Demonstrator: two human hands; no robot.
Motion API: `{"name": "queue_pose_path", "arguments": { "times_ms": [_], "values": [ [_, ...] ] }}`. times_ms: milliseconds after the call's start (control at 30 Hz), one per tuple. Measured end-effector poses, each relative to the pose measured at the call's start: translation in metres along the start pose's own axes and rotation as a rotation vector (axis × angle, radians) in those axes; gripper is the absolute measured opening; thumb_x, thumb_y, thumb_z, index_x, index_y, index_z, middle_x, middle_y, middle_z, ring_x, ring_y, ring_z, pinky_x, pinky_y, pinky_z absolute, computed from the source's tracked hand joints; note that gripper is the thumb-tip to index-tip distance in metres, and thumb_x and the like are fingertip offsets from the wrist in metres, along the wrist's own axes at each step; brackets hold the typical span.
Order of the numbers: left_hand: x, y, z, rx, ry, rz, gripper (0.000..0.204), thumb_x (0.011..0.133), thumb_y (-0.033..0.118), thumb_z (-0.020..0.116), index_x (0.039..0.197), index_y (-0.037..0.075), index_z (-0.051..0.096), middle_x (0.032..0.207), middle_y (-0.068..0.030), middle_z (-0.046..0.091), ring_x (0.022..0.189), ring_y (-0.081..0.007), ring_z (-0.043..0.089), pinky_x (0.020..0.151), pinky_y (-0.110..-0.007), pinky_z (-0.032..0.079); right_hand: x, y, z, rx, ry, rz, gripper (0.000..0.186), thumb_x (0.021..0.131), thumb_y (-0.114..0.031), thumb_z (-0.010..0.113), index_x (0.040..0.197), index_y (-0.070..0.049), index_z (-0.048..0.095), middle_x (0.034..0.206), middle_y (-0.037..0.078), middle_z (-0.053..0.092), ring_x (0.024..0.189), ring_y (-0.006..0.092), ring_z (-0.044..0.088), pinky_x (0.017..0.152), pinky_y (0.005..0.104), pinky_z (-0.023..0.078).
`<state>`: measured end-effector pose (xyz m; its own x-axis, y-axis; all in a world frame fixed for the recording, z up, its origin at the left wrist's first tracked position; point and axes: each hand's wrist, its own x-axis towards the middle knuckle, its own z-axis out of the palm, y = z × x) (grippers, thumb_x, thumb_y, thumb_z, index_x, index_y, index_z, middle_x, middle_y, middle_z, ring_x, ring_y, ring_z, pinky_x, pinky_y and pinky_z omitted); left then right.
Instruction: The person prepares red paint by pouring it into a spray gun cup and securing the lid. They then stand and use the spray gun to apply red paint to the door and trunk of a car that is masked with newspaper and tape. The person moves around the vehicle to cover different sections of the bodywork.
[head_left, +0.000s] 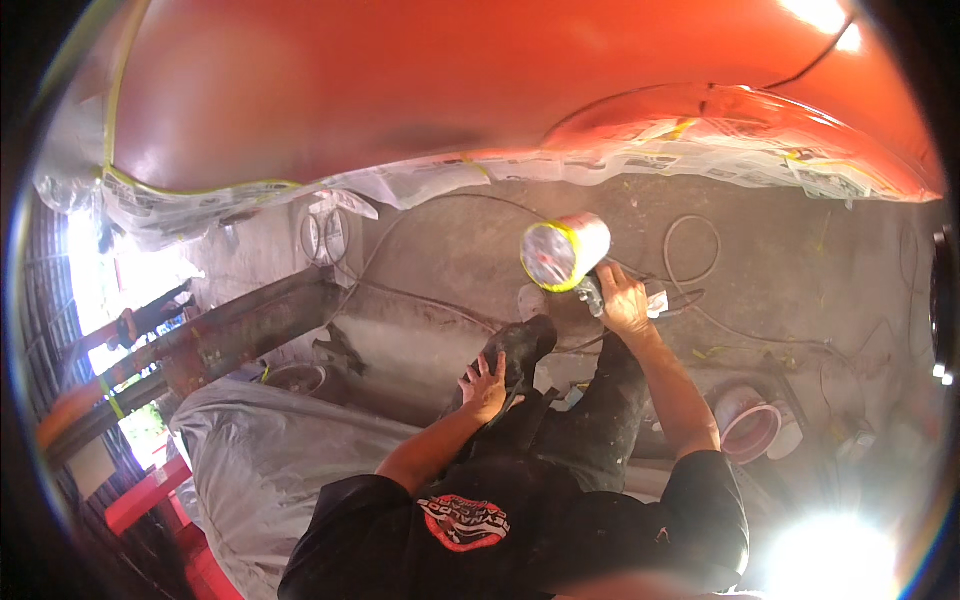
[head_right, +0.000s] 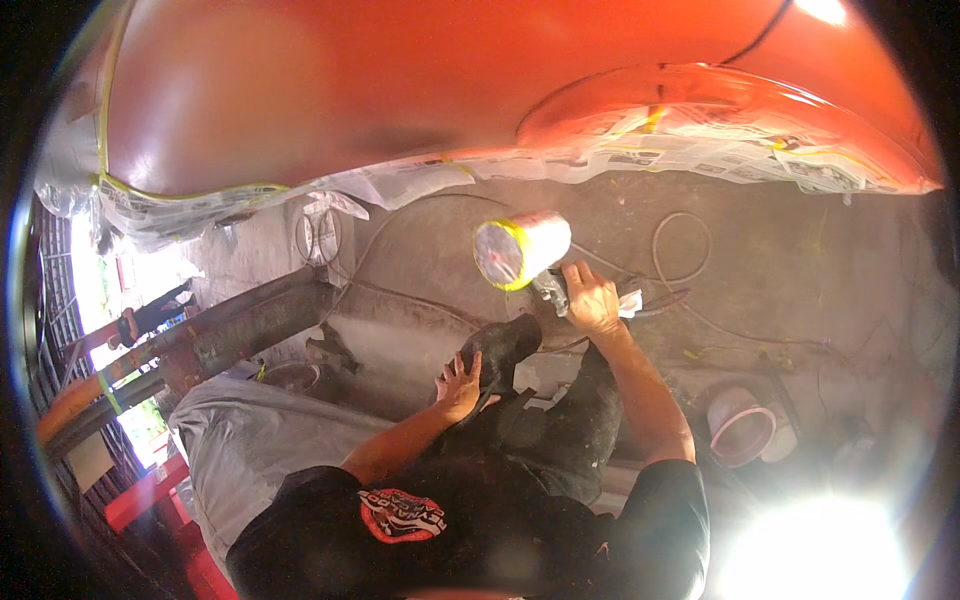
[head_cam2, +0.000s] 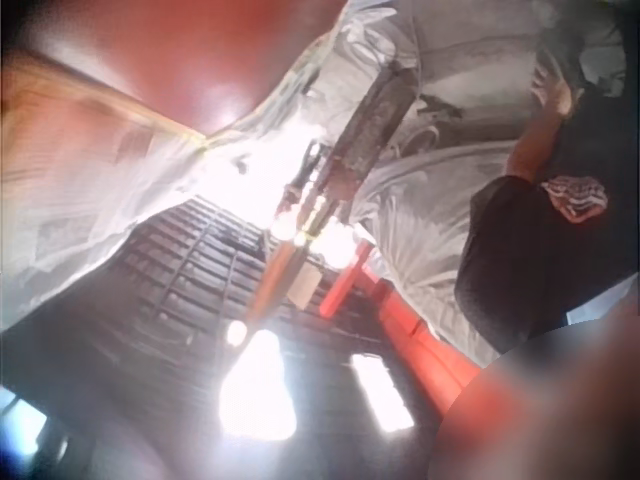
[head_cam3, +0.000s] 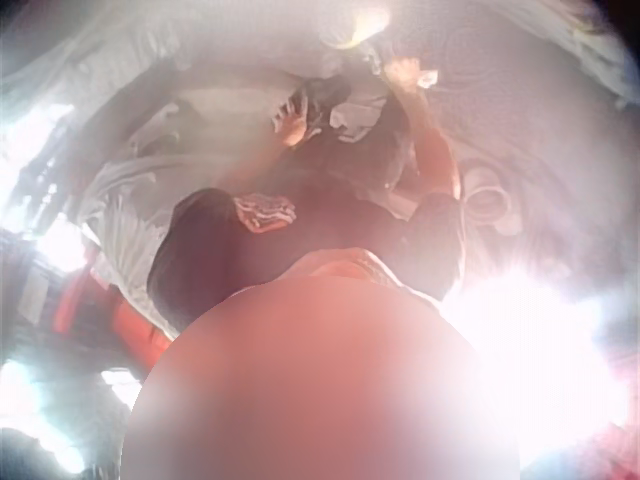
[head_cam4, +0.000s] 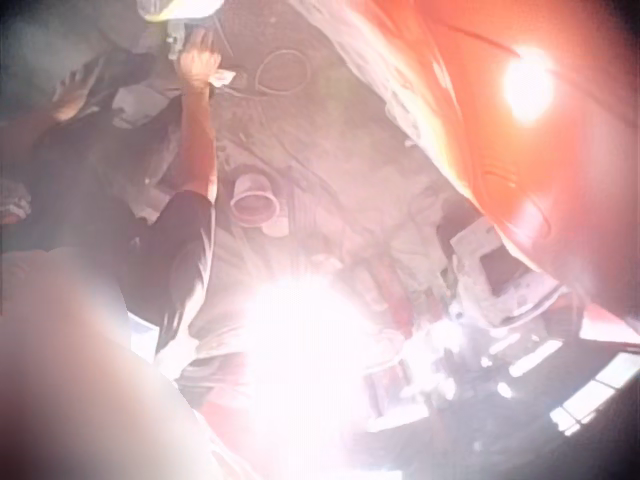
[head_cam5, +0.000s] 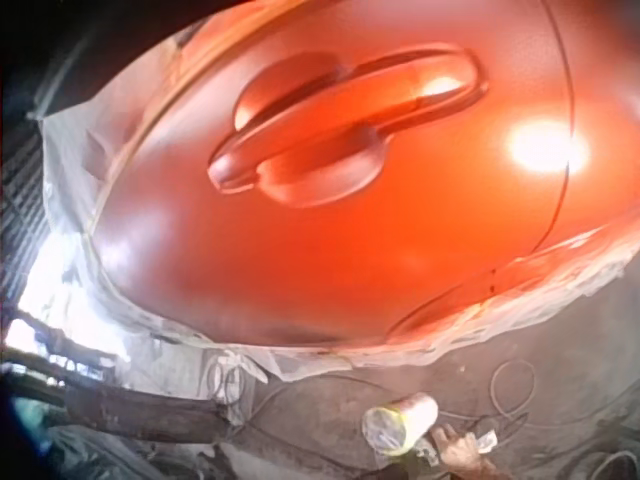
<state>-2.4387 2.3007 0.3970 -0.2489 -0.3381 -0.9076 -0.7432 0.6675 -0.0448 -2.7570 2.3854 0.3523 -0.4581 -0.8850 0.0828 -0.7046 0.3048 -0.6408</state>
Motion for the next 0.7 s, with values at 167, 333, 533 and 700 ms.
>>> {"name": "queue_pose_path", "arguments": {
  "times_ms": [167,333,533,700],
  "values": [
    [0.006,-0.033,0.007,-0.09,-0.005,0.026,0.118,0.074,0.068,0.07,0.158,0.019,0.003,0.157,-0.0321,0.014,0.134,-0.0586,0.032,0.1,-0.069,0.037,-0.025,-0.021,0.035,0.068,-0.001,0.104,0.051,0.072,-0.023,0.07,0.115,0.001,0.058,0.102,0.018,0.066,0.082,0.0387,0.068,0.068,0.0435,0.057],
    [0.031,-0.039,-0.006,-0.098,-0.122,-0.057,0.104,0.083,0.056,0.068,0.158,0.024,0.004,0.155,-0.0335,0.017,0.13,-0.056,0.04,0.097,-0.066,0.042,-0.032,-0.081,0.068,0.446,0.617,0.687,0.028,0.089,-0.022,0.07,0.101,0.003,0.064,0.078,0.014,0.065,0.066,0.0251,0.062,0.06,0.0371,0.049],
    [0.05,-0.057,0.022,-0.078,-0.007,-0.043,0.069,0.098,0.017,0.044,0.158,0.027,0.01,0.154,-0.0335,0.021,0.123,-0.0504,0.049,0.093,-0.064,0.046,0.016,-0.126,0.133,0.663,0.746,0.825,0.025,0.094,-0.024,0.066,0.092,0.001,0.064,0.072,-0.001,0.059,0.065,0.01,0.052,0.059,0.0281,0.045],
    [0.054,-0.065,0.026,-0.05,0.037,-0.036,0.073,0.096,0.014,0.048,0.157,0.023,0.01,0.149,-0.0357,0.028,0.119,-0.051,0.052,0.087,-0.06,0.052,0.05,-0.174,0.153,0.554,0.258,0.472,0.03,0.088,-0.028,0.071,0.091,0.001,0.062,0.07,0.017,0.062,0.061,0.0304,0.065,0.056,0.04,0.051]
  ]
}}
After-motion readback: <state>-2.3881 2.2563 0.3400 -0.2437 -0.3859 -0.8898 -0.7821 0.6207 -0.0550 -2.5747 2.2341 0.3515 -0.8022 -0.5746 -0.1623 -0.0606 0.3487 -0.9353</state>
